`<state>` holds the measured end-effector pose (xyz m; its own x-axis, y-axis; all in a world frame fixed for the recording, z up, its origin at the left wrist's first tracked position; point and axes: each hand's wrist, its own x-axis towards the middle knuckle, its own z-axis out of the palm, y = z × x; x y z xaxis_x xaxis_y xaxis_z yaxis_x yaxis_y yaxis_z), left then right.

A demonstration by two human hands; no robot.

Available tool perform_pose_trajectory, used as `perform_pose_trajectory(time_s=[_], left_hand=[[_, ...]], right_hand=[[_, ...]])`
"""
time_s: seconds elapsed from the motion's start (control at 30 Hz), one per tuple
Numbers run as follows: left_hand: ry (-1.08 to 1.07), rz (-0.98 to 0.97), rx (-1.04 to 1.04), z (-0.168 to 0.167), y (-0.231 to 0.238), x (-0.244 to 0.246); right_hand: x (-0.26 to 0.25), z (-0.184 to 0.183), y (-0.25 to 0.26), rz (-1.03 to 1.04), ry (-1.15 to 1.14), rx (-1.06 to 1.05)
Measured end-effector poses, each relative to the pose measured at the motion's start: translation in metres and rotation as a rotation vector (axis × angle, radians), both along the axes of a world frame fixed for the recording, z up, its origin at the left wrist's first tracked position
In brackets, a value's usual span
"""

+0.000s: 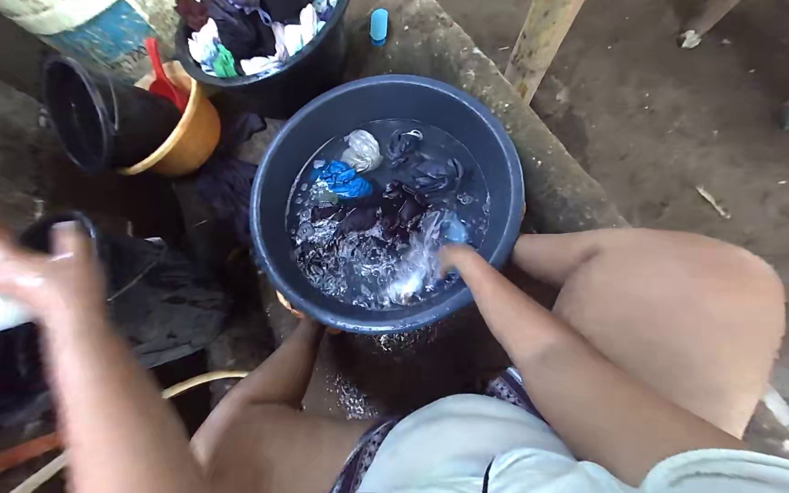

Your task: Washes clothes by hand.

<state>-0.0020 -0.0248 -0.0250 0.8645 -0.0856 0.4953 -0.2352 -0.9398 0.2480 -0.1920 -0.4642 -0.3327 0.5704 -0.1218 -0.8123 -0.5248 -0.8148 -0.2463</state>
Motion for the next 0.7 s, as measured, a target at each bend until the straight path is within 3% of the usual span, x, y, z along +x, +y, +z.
perform_pose_trajectory(time_s=[0.07, 0.2, 0.3, 0.4, 0.57, 0.63, 0.7], left_hand=[[0.324, -0.246, 0.014, -0.063, -0.059, -0.004], [1.255, -0.643, 0.053, -0.234, -0.177, -0.038], [1.488, -0.765, 0.166, -0.305, -0.235, -0.091], [1.549, -0.677, 0.386, -0.312, -0.244, -0.127], [1.513, -0.449, 0.59, -0.312, -0.231, -0.129], [1.476, -0.389, 0.581, -0.306, -0.219, -0.124], [1.451, -0.388, 0.386, -0.297, -0.2, -0.117]], right_hand=[[-0.009, -0.021, 0.02, 0.166, 0.082, 0.0], [-0.009, -0.03, 0.031, 0.267, 0.11, 0.053], [-0.006, -0.035, 0.028, 0.185, 0.0, 0.215], [-0.004, -0.036, 0.033, 0.16, 0.018, 0.319], [-0.004, -0.033, 0.05, 0.286, 0.104, 0.158], [-0.003, -0.035, 0.047, 0.313, 0.082, 0.129], [-0.002, -0.021, 0.042, 0.267, 0.049, 0.136]])
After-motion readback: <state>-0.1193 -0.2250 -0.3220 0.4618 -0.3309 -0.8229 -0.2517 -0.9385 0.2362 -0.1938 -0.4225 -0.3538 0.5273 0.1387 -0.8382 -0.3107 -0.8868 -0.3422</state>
